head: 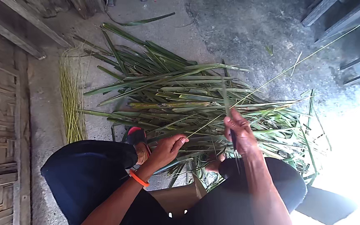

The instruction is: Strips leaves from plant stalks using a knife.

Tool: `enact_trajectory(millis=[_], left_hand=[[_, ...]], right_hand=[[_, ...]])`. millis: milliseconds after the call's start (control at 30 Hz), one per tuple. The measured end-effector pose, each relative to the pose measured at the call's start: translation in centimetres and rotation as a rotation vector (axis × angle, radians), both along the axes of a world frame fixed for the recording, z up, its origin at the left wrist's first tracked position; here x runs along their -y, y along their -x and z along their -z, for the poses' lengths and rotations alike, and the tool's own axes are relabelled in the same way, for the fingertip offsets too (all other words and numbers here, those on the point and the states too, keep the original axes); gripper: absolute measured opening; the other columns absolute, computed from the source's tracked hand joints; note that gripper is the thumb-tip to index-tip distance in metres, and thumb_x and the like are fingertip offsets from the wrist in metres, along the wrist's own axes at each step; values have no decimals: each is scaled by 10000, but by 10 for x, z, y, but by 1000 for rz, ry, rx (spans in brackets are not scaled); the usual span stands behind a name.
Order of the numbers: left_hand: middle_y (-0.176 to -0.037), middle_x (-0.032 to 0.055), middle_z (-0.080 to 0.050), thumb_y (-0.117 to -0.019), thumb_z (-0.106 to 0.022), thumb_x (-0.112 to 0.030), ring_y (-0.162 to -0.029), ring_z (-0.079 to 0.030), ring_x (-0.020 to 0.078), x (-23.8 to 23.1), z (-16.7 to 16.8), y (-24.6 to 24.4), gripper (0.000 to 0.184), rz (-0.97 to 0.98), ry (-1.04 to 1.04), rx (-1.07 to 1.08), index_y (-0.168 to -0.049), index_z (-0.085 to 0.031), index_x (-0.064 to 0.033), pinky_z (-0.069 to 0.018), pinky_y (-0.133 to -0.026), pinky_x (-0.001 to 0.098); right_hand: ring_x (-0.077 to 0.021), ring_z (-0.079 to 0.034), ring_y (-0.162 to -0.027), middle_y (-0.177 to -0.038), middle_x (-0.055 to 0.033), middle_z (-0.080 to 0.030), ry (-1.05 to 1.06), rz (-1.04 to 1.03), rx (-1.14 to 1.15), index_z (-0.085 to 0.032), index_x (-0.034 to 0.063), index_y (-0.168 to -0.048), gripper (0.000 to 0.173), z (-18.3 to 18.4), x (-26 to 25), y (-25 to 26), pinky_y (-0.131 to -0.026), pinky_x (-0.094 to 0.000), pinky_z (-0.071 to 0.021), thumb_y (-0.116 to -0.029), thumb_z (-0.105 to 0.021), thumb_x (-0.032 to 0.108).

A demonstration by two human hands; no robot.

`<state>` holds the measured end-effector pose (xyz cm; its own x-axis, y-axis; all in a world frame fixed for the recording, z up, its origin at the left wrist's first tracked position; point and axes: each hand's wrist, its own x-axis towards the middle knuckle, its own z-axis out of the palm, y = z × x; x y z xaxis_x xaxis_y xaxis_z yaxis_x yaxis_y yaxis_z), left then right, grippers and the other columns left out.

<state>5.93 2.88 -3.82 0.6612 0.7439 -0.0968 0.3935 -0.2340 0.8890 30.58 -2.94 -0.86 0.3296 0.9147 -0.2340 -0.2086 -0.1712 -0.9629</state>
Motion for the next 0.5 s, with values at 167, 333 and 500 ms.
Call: enact_trajectory(millis=[167,333,500], left_hand=[[-978,130,-726,-1060,-477,-99,-811,-613,76,-4,1,-26,296,-117,-85,99,-1147,-724,39,-486,-771,243],[-965,145,-731,-1031,-508,-61,-828,-654,119,-11,5,-29,267,-141,-208,149,-1112,-744,35,-517,-783,259],[-943,146,-740,-1018,-501,-55,-811,-672,128,-10,14,-20,272,-142,-295,157,-1074,-752,32,-529,-771,257]], right_hand=[[35,-480,-448,-594,98,-543,-54,-129,-29,-358,65,-1559,584,-1,1,16,-453,-103,-426,-987,-474,38],[49,-459,-455,-614,112,-543,-55,-132,61,-439,43,-1489,522,0,-5,18,-452,-95,-410,-973,-515,25],[39,-464,-449,-623,90,-547,-26,-41,60,-438,1,-1469,454,1,-10,15,-455,-101,-423,-1016,-471,17]])
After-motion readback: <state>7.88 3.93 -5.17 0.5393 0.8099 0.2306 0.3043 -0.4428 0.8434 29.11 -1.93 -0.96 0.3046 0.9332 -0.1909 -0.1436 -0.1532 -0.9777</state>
